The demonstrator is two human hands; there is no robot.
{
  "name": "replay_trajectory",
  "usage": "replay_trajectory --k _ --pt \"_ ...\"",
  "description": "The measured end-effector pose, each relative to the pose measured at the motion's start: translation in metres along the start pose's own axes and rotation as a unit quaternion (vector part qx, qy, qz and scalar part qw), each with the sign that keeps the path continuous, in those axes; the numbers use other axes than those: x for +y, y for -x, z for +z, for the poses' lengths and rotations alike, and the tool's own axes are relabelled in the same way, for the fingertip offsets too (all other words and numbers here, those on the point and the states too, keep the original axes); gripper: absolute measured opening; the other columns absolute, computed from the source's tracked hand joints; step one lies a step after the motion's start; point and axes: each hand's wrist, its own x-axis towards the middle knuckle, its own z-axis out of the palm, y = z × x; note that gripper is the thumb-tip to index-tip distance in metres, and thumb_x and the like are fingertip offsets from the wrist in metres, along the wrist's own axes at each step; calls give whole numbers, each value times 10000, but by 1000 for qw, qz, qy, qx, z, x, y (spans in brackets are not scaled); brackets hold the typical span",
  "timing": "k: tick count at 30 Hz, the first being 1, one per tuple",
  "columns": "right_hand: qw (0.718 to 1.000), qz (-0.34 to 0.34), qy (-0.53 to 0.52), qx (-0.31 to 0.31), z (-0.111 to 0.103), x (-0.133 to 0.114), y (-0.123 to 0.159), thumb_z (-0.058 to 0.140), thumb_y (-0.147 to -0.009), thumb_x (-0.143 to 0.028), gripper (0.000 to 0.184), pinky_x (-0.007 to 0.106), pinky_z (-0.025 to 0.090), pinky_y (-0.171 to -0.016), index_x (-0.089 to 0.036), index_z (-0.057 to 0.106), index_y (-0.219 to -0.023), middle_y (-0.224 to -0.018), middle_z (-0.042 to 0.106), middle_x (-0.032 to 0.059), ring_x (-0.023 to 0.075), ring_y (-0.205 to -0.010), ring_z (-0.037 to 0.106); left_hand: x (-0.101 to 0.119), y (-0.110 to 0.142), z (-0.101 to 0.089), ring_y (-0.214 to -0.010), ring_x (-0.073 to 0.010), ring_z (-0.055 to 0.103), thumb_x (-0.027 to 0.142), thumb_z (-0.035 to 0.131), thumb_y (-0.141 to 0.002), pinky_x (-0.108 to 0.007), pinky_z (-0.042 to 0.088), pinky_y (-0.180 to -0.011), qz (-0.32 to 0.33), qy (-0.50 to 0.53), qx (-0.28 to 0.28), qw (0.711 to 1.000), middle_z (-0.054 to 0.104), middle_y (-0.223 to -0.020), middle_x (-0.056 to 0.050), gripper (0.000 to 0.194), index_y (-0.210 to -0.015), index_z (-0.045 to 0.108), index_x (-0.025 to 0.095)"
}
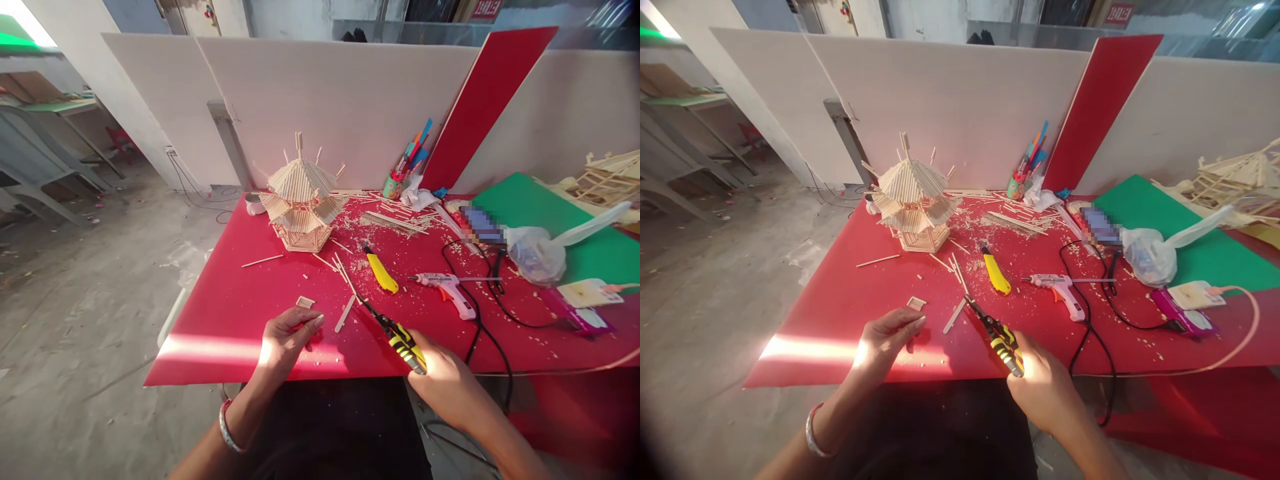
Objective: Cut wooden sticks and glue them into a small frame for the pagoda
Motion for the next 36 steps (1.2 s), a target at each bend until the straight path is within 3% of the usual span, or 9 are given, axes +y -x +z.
replay_trajectory --k 4,8,10,14,20,25,32,36 --pt "997 -37 72 20 1 -17 -25 494 -745 -142 465 286 441 -735 -201 584 -1197 -1023 686 80 221 -898 642 -7 -10 5 -444 -70 473 369 808 -691 -208 410 -452 -21 56 33 998 556 -520 34 246 -719 733 137" --pt "966 -53 201 156 7 -45 -49 571 -740 -176 614 423 459 -821 -63 493 -1338 -1101 632 215 342 -1019 605 -6 -19 12 -440 -72 467 433 824 -651 -206 379 -421 -42 111 33 992 580 -552 19 340 -709 694 125" --pt "961 -103 178 183 10 -49 -49 571 -727 -170 673 450 461 -893 -94 446 -1384 -1175 611 201 337 -1089 583 -4 -21 12 -457 -76 480 444 826 -645 -204 376 -425 -39 119 27 992 601 -585 9 357 -737 692 126" --pt "963 -221 83 129 21 -41 -29 533 -709 -148 707 418 459 -993 -214 416 -1404 -1317 561 110 273 -1184 547 -4 -21 7 -464 -77 474 448 801 -698 -203 367 -453 -15 116 -23 993 577 -546 14 345 -708 670 129" --pt "966 -218 91 101 29 -38 -14 505 -677 -114 717 449 486 -962 -218 444 -1384 -1308 558 117 294 -1168 546 -8 -21 3 -468 -84 467 469 782 -737 -212 348 -478 5 119 -91 989 549 -531 24 352 -765 690 130" --pt "967 -219 81 102 33 -38 -15 503 -687 -119 719 485 463 -1007 -204 423 -1397 -1303 559 125 302 -1190 535 -3 -19 3 -483 -87 454 491 778 -732 -223 341 -494 13 99 -86 991 537 -539 23 371 -731 673 135" --pt "965 -238 69 89 45 -32 -9 495 -689 -111 738 439 473 -1031 -219 396 -1412 -1316 558 111 282 -1221 534 -2 -16 4 -495 -95 446 517 766 -728 -234 347 -516 21 64 -63 996 525 -526 18 401 -646 644 144" --pt "964 -243 47 100 47 -33 -9 473 -713 -95 650 444 492 -1007 -176 439 -1357 -1263 598 134 283 -1174 573 0 -14 5 -508 -100 451 521 752 -740 -236 359 -521 37 37 -61 997 510 -524 16 418 -595 620 152"
